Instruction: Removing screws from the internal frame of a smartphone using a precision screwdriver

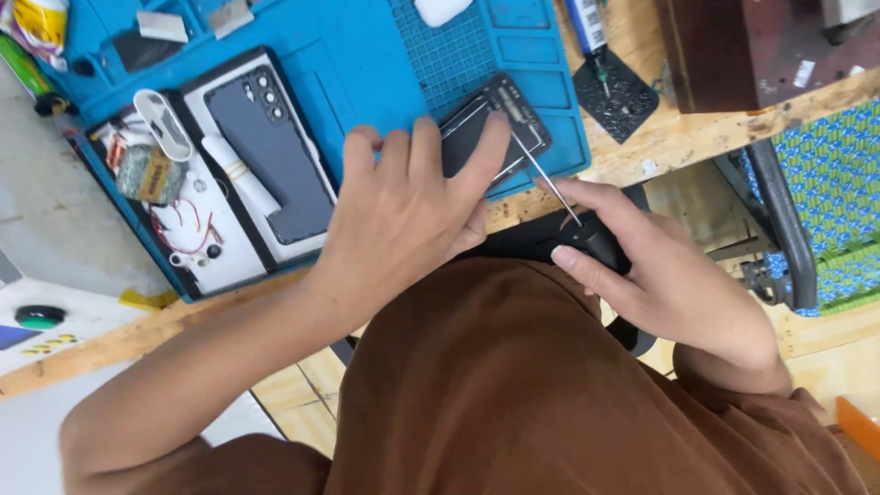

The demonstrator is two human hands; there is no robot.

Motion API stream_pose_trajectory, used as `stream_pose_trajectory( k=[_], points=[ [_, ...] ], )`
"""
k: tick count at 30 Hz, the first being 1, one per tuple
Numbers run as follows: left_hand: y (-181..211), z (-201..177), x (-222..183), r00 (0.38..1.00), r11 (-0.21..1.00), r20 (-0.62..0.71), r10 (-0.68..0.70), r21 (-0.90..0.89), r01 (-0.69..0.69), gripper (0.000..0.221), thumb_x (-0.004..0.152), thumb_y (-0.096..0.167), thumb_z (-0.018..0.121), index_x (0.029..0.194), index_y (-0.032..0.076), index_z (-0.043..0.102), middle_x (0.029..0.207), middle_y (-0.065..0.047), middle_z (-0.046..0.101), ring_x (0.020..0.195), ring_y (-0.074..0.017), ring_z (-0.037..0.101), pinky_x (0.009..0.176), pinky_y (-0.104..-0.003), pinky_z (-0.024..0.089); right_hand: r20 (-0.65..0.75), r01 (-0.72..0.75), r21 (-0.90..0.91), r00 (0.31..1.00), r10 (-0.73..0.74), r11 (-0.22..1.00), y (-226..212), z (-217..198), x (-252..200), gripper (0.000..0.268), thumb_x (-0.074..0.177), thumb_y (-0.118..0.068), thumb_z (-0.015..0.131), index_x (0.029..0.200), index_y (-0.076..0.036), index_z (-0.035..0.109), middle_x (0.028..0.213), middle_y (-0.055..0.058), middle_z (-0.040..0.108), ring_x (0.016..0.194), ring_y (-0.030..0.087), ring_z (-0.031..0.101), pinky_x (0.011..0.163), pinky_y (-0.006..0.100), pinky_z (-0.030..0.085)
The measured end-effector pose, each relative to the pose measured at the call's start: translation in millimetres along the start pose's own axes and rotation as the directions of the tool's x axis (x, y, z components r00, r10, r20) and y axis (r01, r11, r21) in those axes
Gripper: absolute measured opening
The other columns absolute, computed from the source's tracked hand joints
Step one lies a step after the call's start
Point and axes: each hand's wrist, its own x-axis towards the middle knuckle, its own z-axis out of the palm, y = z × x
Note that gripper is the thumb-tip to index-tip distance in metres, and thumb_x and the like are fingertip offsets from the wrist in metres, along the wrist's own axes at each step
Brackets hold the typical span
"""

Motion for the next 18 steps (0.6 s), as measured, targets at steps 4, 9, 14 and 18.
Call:
stream_pose_trajectory(
  k=[4, 9, 14, 18],
  points=[
    [22, 14, -18, 0.979, 0.976, 0.020, -0.205, -0.075, 0.206, 0.062, 0.116, 0.064, 0.070, 0.163, 0.029, 0.048, 0.128, -0.007, 0.078, 0.095, -0.0171, 0.069, 0.088, -0.039, 0.048, 0.045, -0.174, -0.172, 0.982, 0.185, 0.970, -27, -8, 15, 0.069, 0.105, -0.034, 0.059, 0.171, -0.022, 0.043, 0.117, -0.003, 0.087, 0.118, 0.021, 0.077, 0.100, 0.036, 0.050],
    [29, 5, -58, 0.891, 0.840, 0.067, -0.448, -0.311, 0.445, 0.081, 0.117, 0.088, 0.052, 0.163, 0.021, 0.049, 0.143, -0.006, 0.082, 0.138, -0.0285, 0.074, 0.124, -0.054, 0.032, -0.011, -0.039, -0.354, 0.999, 0.037, 0.935, -27, -1, 24, 0.072, 0.107, -0.024, 0.067, 0.173, -0.013, 0.041, 0.129, 0.014, 0.067, 0.105, 0.032, 0.059, 0.091, 0.042, 0.049],
    [48, 24, -101, 0.799, 0.681, 0.090, -0.595, -0.471, 0.560, 0.103, 0.103, 0.103, 0.070, 0.163, 0.023, 0.046, 0.151, -0.007, 0.085, 0.156, -0.0366, 0.060, 0.136, -0.057, 0.002, -0.098, -0.092, -0.467, 0.994, 0.053, 0.880, -37, 6, 29, 0.070, 0.113, -0.019, 0.071, 0.176, -0.015, 0.042, 0.072, 0.006, 0.033, 0.065, 0.023, 0.029, 0.063, 0.039, 0.034],
    [57, 40, -116, 0.790, 0.641, 0.099, -0.605, -0.527, 0.558, 0.112, 0.104, 0.105, 0.074, 0.173, 0.025, 0.035, 0.153, -0.001, 0.086, 0.163, -0.0341, 0.058, 0.137, -0.058, -0.009, -0.125, -0.125, -0.518, 0.990, 0.070, 0.846, -45, 11, 31, 0.071, 0.113, -0.017, 0.071, 0.177, -0.011, 0.041, 0.073, 0.007, 0.042, 0.066, 0.023, 0.032, 0.063, 0.040, 0.036]
  ],
)
